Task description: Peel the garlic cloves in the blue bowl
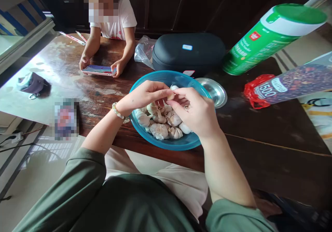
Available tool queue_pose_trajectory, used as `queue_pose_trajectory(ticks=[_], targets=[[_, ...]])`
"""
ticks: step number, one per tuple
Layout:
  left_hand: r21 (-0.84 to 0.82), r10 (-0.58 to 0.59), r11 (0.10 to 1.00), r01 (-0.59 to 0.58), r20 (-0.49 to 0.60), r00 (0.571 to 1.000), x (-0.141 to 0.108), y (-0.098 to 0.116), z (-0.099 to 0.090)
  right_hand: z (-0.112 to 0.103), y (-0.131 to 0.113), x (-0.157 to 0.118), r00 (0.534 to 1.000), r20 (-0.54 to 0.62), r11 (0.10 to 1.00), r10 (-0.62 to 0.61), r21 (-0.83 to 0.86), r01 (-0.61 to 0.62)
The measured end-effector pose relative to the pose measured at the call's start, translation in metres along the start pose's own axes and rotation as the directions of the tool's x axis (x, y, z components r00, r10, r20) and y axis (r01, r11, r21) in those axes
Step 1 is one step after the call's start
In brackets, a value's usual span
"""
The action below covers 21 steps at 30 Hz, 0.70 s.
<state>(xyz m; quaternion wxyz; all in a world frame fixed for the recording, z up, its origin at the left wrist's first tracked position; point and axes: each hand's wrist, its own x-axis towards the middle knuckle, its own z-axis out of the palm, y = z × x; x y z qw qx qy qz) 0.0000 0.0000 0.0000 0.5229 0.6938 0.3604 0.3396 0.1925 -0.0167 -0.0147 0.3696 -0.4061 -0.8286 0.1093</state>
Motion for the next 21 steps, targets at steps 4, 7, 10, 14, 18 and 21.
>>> queue_pose_trajectory(ticks=[4,7,10,14,18,21], targets=[[-0.007,-0.017,1.0,0.017,0.038,0.999,-0.0003,-0.0001,0.0,0.0003,0.0005,-0.0005,1.0,0.004,0.998,0.02,-0.054,-0.02],[-0.033,-0.044,0.998,0.045,0.033,0.998,-0.0002,0.0008,0.0002,0.0005,0.0003,-0.0011,1.0,0.0,0.997,-0.008,-0.081,0.008],[-0.064,-0.056,0.996,0.057,0.016,0.998,0.0,0.0015,0.0006,0.0007,-0.0001,-0.0011,0.999,0.007,0.994,-0.046,-0.094,0.047],[-0.12,-0.076,0.99,0.075,-0.003,0.997,0.0006,0.0014,0.0018,0.0019,0.0012,-0.0004,0.995,-0.011,0.988,-0.096,-0.119,0.094],[-0.175,-0.084,0.981,0.079,-0.023,0.996,0.0017,0.0006,0.0025,0.0033,0.0033,0.0004,0.984,-0.055,0.976,-0.168,-0.152,0.158],[-0.209,-0.072,0.976,0.058,-0.06,0.996,0.0017,0.0004,0.0026,0.0024,0.0024,0.0009,0.984,-0.034,0.97,-0.175,-0.175,0.166]])
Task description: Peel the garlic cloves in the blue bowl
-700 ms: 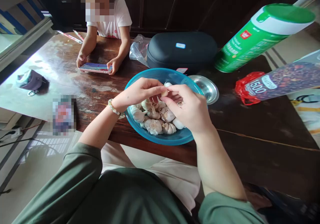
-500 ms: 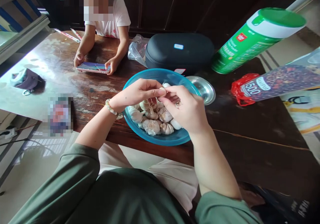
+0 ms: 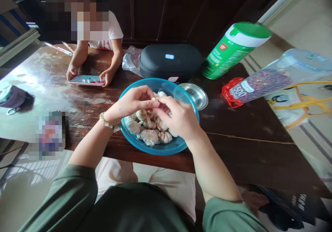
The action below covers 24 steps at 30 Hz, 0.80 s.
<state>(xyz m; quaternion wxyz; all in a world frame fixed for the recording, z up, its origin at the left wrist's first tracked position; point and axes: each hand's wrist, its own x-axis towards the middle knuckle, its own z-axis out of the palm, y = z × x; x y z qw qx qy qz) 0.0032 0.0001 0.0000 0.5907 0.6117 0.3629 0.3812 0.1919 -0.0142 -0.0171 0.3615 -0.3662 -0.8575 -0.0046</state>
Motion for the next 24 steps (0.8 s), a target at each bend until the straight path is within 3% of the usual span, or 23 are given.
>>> queue_pose_trajectory(ticks=[6,18,21,24], targets=[[-0.014,0.008,1.0,-0.008,-0.018,1.0,0.0,-0.001,0.0013,-0.0018,-0.0013,0.0007,0.998,0.069,1.0,-0.002,-0.015,0.003],[0.137,0.022,0.99,-0.019,-0.018,1.0,-0.0006,-0.0061,-0.0014,0.0016,-0.0005,0.0008,0.991,0.124,0.998,0.046,-0.044,-0.041],[0.188,0.048,0.982,-0.036,-0.059,0.997,0.0001,-0.0071,-0.0005,0.0012,0.0002,0.0012,0.996,0.068,0.998,0.06,-0.012,-0.059],[0.341,0.095,0.938,-0.062,-0.079,0.992,-0.0003,-0.0092,-0.0003,0.0004,0.0004,0.0009,0.996,-0.012,0.996,0.084,0.03,-0.084]])
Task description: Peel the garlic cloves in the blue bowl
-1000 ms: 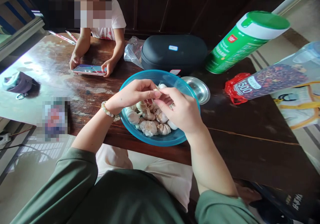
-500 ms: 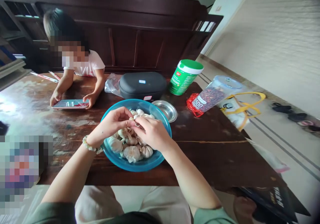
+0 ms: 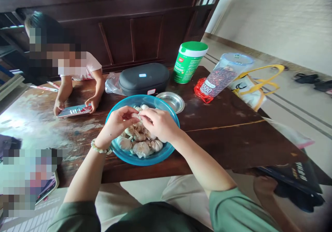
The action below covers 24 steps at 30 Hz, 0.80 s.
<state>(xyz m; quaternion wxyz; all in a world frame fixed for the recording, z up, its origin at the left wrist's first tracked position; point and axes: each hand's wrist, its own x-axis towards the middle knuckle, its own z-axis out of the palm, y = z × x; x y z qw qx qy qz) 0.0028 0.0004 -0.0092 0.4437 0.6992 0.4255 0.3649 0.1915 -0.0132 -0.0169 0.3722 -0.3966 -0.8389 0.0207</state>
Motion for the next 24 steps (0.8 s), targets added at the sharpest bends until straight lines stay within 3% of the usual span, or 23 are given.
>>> queue_pose_trajectory(ticks=[4,11,17,24], targets=[[0.143,0.06,0.988,-0.057,-0.017,0.998,-0.0017,-0.0007,0.0006,-0.0001,0.0009,-0.0008,1.0,-0.029,1.0,-0.006,0.028,0.006],[0.225,0.145,0.966,-0.127,-0.065,0.987,-0.0029,0.003,0.0041,0.0007,0.0033,-0.0008,0.999,-0.045,1.0,-0.014,0.009,0.014],[0.227,0.152,0.966,-0.125,-0.103,0.983,-0.0042,0.0004,0.0058,-0.0007,0.0028,-0.0001,0.996,-0.076,0.999,-0.041,0.018,0.043],[0.099,0.124,0.989,-0.114,-0.102,0.987,-0.0066,0.0038,0.007,-0.001,0.0025,-0.001,0.997,-0.072,0.999,-0.033,0.028,0.035]])
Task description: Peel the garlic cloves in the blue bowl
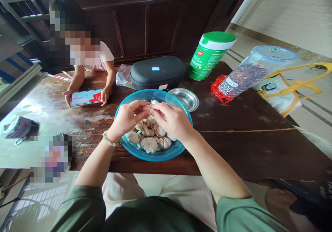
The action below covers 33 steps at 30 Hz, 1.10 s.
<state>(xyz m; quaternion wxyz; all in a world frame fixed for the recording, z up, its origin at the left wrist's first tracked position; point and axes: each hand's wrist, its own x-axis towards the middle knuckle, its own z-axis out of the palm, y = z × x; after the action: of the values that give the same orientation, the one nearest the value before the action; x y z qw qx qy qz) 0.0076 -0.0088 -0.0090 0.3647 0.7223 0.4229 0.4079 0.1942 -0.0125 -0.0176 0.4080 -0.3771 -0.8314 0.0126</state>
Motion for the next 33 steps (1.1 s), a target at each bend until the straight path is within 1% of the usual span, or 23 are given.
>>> queue_pose_trajectory(ticks=[4,6,10,13,15,17,20,26,33], targets=[[-0.028,0.006,1.0,-0.007,-0.009,1.0,-0.0005,0.001,-0.0006,-0.0003,-0.0007,0.0002,1.0,0.028,0.999,0.003,0.033,-0.003],[0.003,0.012,1.0,-0.012,-0.005,1.0,-0.0001,-0.0006,-0.0008,-0.001,-0.0014,0.0009,1.0,0.0,0.999,0.001,0.054,-0.001],[0.199,0.077,0.977,-0.071,-0.022,0.997,0.0009,-0.0036,-0.0004,-0.0021,-0.0018,0.0024,0.996,-0.08,0.992,-0.032,0.117,0.041],[0.329,0.136,0.935,-0.132,0.012,0.991,0.0003,-0.003,0.0007,-0.002,-0.0017,0.0027,0.996,-0.061,0.987,-0.069,0.139,0.077],[0.373,0.15,0.915,-0.152,0.034,0.988,-0.0004,-0.0019,0.0013,-0.002,-0.0019,0.0026,0.997,-0.03,0.986,-0.07,0.147,0.073],[0.387,0.156,0.908,-0.158,0.035,0.987,-0.0009,-0.0008,0.0015,-0.0025,-0.0023,0.0026,0.998,-0.008,0.986,-0.056,0.159,0.056],[0.361,0.173,0.918,-0.165,0.012,0.985,-0.0009,0.0004,0.0011,-0.0034,-0.0023,0.0029,0.999,-0.008,0.984,-0.049,0.174,0.05],[0.348,0.155,0.926,-0.149,0.01,0.988,-0.0004,0.0022,0.0014,-0.0034,0.0002,0.003,0.999,-0.003,0.98,-0.05,0.192,0.05],[0.384,0.165,0.91,-0.156,0.009,0.986,-0.0006,0.0001,0.0026,-0.0035,0.0009,0.0038,0.996,-0.013,0.974,-0.09,0.208,0.09]])
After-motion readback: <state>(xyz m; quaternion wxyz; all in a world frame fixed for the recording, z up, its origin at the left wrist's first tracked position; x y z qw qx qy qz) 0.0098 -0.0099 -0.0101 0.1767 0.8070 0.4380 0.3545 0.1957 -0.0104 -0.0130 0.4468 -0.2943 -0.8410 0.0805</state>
